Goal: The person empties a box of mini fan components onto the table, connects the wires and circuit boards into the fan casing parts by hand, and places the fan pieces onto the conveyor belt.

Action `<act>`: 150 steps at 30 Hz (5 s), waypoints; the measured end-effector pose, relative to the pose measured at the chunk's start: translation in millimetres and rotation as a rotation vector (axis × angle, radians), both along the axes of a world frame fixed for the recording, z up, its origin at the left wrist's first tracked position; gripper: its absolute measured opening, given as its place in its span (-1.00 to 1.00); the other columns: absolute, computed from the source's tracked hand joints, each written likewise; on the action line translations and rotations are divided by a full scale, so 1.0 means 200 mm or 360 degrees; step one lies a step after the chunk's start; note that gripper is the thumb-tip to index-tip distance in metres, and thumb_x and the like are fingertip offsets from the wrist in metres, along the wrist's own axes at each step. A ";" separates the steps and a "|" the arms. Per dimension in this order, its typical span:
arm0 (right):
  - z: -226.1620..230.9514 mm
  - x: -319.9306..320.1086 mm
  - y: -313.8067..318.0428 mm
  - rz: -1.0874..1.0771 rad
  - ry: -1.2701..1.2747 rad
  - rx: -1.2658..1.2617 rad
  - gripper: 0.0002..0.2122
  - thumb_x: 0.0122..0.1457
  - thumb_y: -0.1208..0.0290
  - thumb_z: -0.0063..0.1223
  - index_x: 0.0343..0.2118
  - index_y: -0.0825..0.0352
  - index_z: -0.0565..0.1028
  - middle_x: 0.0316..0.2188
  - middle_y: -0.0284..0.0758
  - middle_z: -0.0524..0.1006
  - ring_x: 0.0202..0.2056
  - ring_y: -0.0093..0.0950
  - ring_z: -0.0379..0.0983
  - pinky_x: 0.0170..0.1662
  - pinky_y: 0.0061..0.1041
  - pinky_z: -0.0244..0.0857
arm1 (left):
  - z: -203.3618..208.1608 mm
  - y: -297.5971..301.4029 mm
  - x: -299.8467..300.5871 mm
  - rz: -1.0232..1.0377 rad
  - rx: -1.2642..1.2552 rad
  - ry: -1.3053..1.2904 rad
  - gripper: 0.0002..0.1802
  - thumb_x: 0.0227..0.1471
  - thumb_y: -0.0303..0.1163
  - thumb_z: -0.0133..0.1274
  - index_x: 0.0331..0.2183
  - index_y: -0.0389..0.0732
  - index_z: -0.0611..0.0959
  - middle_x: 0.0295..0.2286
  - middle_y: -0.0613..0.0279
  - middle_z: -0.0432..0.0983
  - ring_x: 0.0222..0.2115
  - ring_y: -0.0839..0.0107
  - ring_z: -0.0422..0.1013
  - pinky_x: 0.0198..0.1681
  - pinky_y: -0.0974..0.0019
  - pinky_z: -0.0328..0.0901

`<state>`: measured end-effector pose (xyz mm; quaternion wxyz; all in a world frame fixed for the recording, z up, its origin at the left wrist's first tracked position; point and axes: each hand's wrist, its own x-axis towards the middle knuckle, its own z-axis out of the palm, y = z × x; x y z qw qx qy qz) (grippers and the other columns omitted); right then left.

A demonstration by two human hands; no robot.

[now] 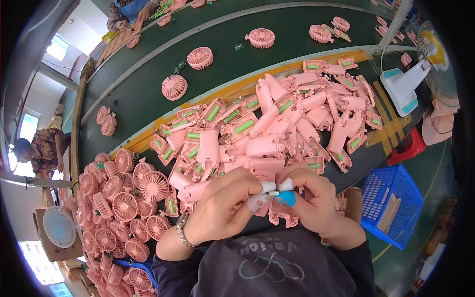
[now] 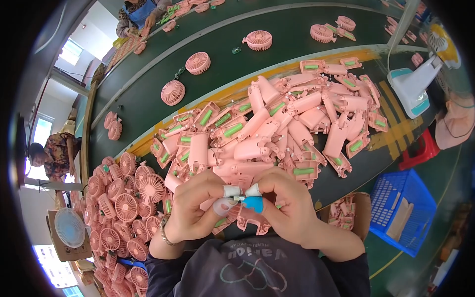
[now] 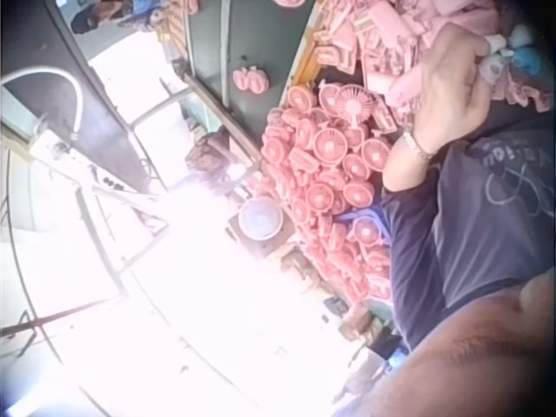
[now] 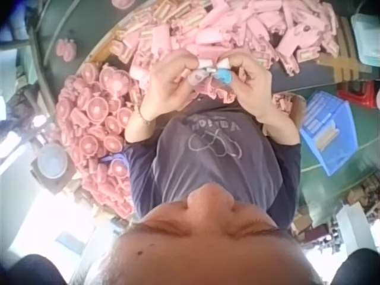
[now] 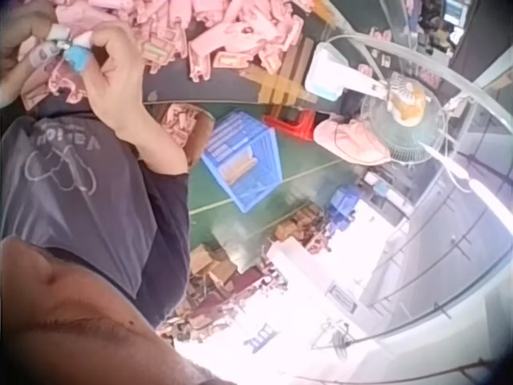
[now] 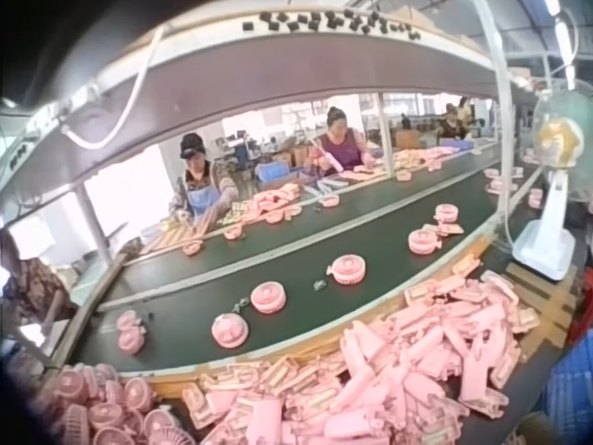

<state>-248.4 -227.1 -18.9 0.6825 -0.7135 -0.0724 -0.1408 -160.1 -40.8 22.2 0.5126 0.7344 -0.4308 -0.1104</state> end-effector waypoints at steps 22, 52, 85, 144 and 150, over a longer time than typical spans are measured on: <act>0.16 0.37 -0.26 -0.0332 0.0191 0.0371 -0.91 0.16 0.58 0.04 -0.27 0.40 0.46 -0.40 -0.41 0.52 -0.38 -0.69 0.44 -0.34 -0.69 0.34 | 0.33 -0.23 0.21 -0.0144 -0.0248 -0.0846 -0.79 -0.20 -0.54 0.18 -0.37 -0.33 0.64 -0.43 0.11 0.52 -0.40 0.22 0.48 -0.36 0.31 0.38; -0.27 0.67 -1.12 -0.0552 0.0684 -0.1156 -0.80 0.10 0.59 0.03 -0.20 0.47 0.48 -0.42 -0.26 0.52 -0.39 -0.51 0.44 -0.29 -0.55 0.31 | -0.37 -1.01 1.60 0.0568 0.0407 -0.1248 -0.75 -0.10 -0.57 0.09 -0.27 -0.24 0.60 -0.34 -0.01 0.47 -0.33 0.02 0.45 -0.27 0.11 0.37; 0.12 0.13 0.02 0.0424 0.0651 0.0968 -0.85 0.25 0.52 -0.05 -0.17 0.45 0.43 -0.39 -0.36 0.52 -0.42 -0.69 0.42 -0.38 -0.69 0.30 | -0.02 0.09 0.08 -0.0011 -0.0412 0.0536 -0.53 0.02 -0.69 0.04 0.02 -0.32 0.44 -0.06 0.06 0.28 -0.10 0.34 0.41 -0.05 0.34 0.39; 0.00 0.16 0.06 -0.0154 -0.0747 -0.0465 -0.74 -0.16 0.76 0.12 -0.36 0.37 0.40 -0.45 -0.25 0.48 -0.42 -0.30 0.44 -0.20 -0.22 0.31 | 0.12 0.07 0.06 0.0123 0.0278 -0.0249 -0.84 -0.15 -0.61 0.16 -0.39 -0.34 0.61 -0.56 0.11 0.46 -0.57 0.28 0.39 -0.50 0.35 0.26; -0.05 0.14 0.07 -0.0003 -0.0515 -0.0206 -0.75 -0.17 0.75 0.12 -0.37 0.37 0.43 -0.44 -0.26 0.48 -0.39 -0.33 0.46 -0.22 -0.25 0.32 | 0.10 0.07 0.06 0.0075 0.0326 -0.0071 -0.88 -0.13 -0.59 0.16 -0.42 -0.32 0.59 -0.58 0.12 0.46 -0.58 0.30 0.39 -0.50 0.35 0.26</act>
